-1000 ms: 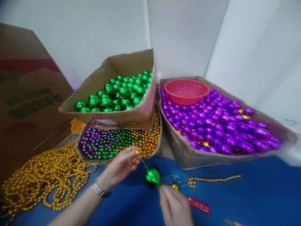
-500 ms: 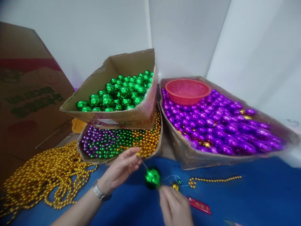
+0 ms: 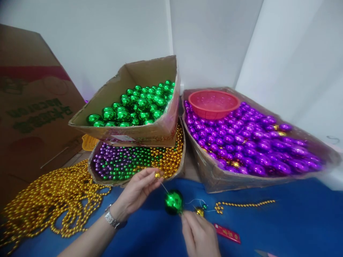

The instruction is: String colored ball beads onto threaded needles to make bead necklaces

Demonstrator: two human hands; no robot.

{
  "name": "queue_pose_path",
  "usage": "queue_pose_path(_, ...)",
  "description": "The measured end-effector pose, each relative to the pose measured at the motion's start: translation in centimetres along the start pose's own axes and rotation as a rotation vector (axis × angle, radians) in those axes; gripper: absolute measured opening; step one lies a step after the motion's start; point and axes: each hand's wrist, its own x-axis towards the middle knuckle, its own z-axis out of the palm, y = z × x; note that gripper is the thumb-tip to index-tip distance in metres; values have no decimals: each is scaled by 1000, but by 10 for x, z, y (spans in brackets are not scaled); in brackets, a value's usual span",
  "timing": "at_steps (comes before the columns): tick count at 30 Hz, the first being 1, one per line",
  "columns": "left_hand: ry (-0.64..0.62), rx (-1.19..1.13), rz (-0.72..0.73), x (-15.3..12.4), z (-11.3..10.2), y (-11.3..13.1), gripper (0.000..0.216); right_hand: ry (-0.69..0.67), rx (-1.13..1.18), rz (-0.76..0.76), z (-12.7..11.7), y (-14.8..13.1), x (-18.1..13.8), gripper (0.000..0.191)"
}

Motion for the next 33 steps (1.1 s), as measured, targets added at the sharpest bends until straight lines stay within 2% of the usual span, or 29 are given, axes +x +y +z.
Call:
queue_pose_path(3, -18, 35, 27, -2, 0, 1, 19, -19, -25, -8, -2, 0, 1, 21)
queue_pose_path(7, -39, 191, 146, -7, 1, 0, 21, -27, -70, -30, 1, -1, 1, 23)
queue_pose_path(9, -58, 287, 157, -11, 1, -5, 26, -32, -97, -29, 9, 1, -2, 26)
queue_pose_path(12, -84, 434, 89, -18, -1, -20, 19, -38, -131, 14, 28, 11, -12, 30)
queue_pose_path(15, -73, 611, 103, -23, -7, -35, 16, -36, -183, 34, 40, 25, -24, 28)
queue_pose_path(19, -141, 858, 225, -27, -7, -33, 10, -21, -268, 45, 25, 26, -22, 25)
queue_pose_path(23, -241, 910, 383, -27, 18, -8, 10, 2, -203, 78, -4, 0, 2, 35)
queue_pose_path(25, -290, 860, 428, -27, 37, 6, 11, 7, -88, 62, -11, -10, 12, 31)
queue_pose_path(27, -327, 814, 434, -25, 57, 19, 11, 47, 33, 56, -13, -15, 16, 28)
queue_pose_path(30, -488, 782, 344, -12, 87, 38, 11, 173, 157, 117, -8, -10, 13, 40)
queue_pose_path(32, -571, 776, 332, 9, 109, 49, 21, 254, 187, 190, -2, -4, 9, 44)
queue_pose_path(33, -561, 801, 383, 24, 121, 54, 26, 284, 192, 219, 1, -1, 8, 46)
